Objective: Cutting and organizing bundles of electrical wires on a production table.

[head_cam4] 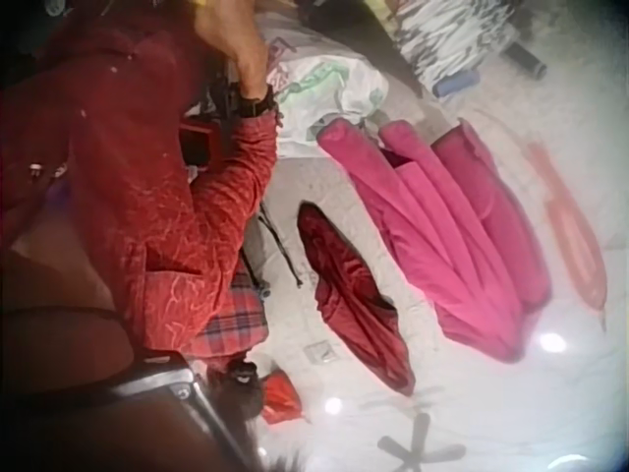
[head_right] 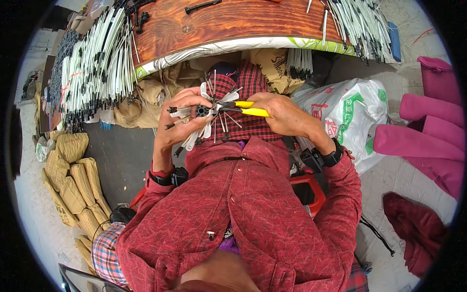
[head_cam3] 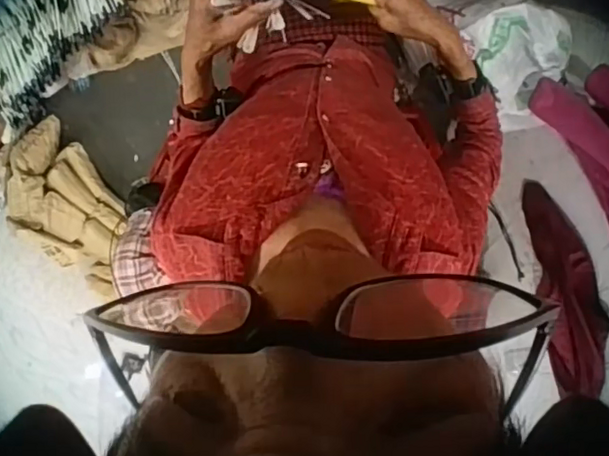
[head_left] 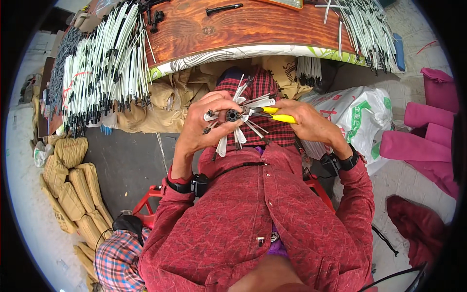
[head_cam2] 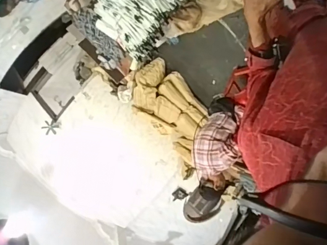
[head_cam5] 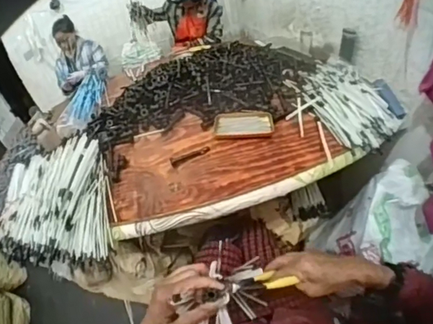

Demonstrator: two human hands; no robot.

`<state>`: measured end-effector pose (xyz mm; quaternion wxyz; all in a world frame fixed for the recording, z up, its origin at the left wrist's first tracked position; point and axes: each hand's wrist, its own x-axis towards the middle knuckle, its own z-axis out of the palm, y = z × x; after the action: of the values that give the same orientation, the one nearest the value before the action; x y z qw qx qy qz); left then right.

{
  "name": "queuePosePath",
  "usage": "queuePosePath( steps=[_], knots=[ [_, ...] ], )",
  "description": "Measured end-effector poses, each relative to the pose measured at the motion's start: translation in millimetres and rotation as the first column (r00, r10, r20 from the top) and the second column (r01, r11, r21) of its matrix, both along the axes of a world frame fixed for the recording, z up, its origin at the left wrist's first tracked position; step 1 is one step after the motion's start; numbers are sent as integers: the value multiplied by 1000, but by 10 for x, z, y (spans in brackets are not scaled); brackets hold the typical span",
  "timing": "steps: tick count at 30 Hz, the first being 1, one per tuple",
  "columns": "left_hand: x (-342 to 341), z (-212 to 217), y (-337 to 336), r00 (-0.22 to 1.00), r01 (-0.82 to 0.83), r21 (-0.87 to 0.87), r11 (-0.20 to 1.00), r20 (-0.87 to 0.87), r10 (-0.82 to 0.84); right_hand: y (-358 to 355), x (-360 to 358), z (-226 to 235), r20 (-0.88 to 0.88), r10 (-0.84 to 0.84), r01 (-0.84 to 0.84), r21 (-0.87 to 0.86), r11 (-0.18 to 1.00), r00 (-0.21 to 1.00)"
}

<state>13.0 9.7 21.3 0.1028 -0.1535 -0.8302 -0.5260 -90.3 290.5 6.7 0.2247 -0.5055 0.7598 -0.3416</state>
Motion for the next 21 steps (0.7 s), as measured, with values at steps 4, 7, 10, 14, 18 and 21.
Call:
queuePosePath(
  steps=[4, 7, 10, 14, 18, 21],
  knots=[
    [-14, 11, -16, 999, 38, 14, 999, 24, -38, -10, 9, 50, -137, -20, 13, -53, 999, 990],
    [-7, 12, 11, 999, 34, 15, 999, 23, -34, -14, 67, 69, -255, -81, 67, -64, 996, 963],
    [0, 51, 48, 999, 30, 10, 999, 42, -31, 14, 68, 74, -259, -95, 79, -72, 994, 961],
    [5, 89, 97, 998, 27, -2, 1000, 63, -27, 65, 67, 7, -58, -39, 36, -59, 998, 998],
    [-10, 81, 111, 999, 37, -3, 999, 27, -37, 98, 88, -79, 102, -13, 15, -27, 1000, 995],
    [-10, 72, 115, 999, 42, -3, 999, 31, -42, 108, 103, -110, 61, -16, 17, -22, 1000, 998]
  ],
)
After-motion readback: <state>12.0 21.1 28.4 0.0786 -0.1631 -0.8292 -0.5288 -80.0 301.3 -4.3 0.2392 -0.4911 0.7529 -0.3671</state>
